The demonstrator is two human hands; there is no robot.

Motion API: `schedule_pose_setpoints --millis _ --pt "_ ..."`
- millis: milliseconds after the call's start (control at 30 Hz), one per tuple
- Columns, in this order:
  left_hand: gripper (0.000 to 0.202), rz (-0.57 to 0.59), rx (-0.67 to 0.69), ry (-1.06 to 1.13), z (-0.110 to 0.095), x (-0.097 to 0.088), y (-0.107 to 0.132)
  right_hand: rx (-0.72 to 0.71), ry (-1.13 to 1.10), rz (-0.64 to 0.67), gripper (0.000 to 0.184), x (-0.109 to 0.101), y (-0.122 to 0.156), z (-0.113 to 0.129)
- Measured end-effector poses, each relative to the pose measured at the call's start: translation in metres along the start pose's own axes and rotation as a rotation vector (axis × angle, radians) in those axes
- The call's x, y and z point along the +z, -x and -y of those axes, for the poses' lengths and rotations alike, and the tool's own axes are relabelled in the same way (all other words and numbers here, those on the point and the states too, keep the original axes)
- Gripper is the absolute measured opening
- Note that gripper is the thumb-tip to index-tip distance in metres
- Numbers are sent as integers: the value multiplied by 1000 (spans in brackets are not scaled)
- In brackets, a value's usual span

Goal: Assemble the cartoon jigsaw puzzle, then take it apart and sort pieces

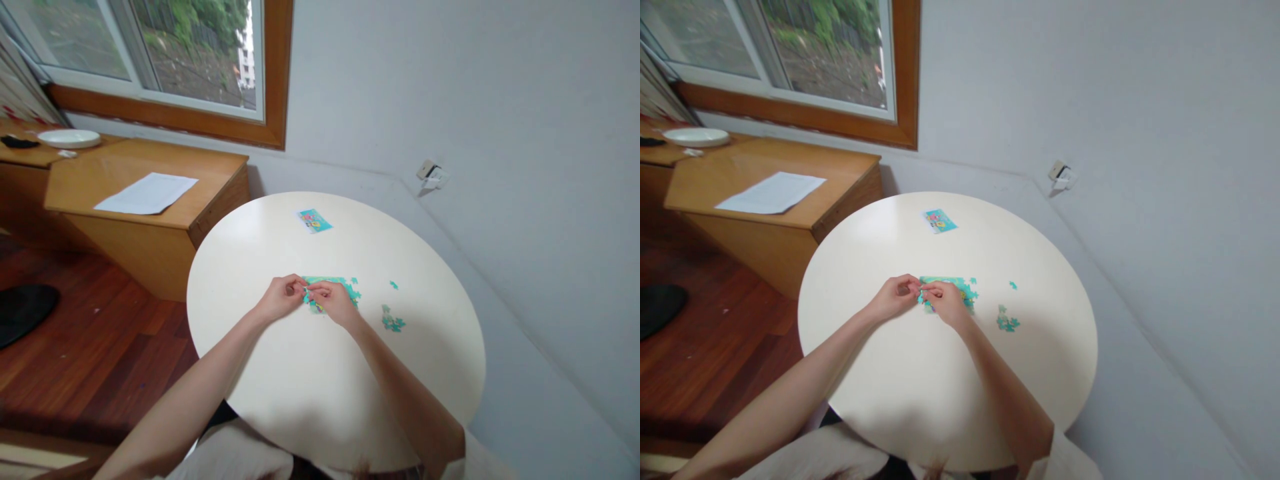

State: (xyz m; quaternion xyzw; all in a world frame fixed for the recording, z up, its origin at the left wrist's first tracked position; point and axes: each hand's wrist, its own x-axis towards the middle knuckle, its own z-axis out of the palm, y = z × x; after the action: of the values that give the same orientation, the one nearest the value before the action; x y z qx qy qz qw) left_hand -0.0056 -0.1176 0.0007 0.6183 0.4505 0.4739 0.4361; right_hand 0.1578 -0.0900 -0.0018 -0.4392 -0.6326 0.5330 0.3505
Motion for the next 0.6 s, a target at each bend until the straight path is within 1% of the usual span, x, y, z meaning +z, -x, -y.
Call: schedule_pose_setpoints --millis 133,233,367,500,600 --pt "18 -44 -4 -17 0 -1 -1 6 -3 -37 23 0 5 0" --pt "20 -30 -5 -24 1 -2 -2 -15 -12 -53 21 0 9 1" --pt "18 -29 -15 -35 4 -3 -3 -34 -5 -94 21 -1 17 3" --pt "17 -23 -30 -56 3 -3 -3 -91 30 -198 22 -7 25 7" --pt "15 -32 -27 -63 1 -3 -2 -143 123 -320 23 -13 33 7"
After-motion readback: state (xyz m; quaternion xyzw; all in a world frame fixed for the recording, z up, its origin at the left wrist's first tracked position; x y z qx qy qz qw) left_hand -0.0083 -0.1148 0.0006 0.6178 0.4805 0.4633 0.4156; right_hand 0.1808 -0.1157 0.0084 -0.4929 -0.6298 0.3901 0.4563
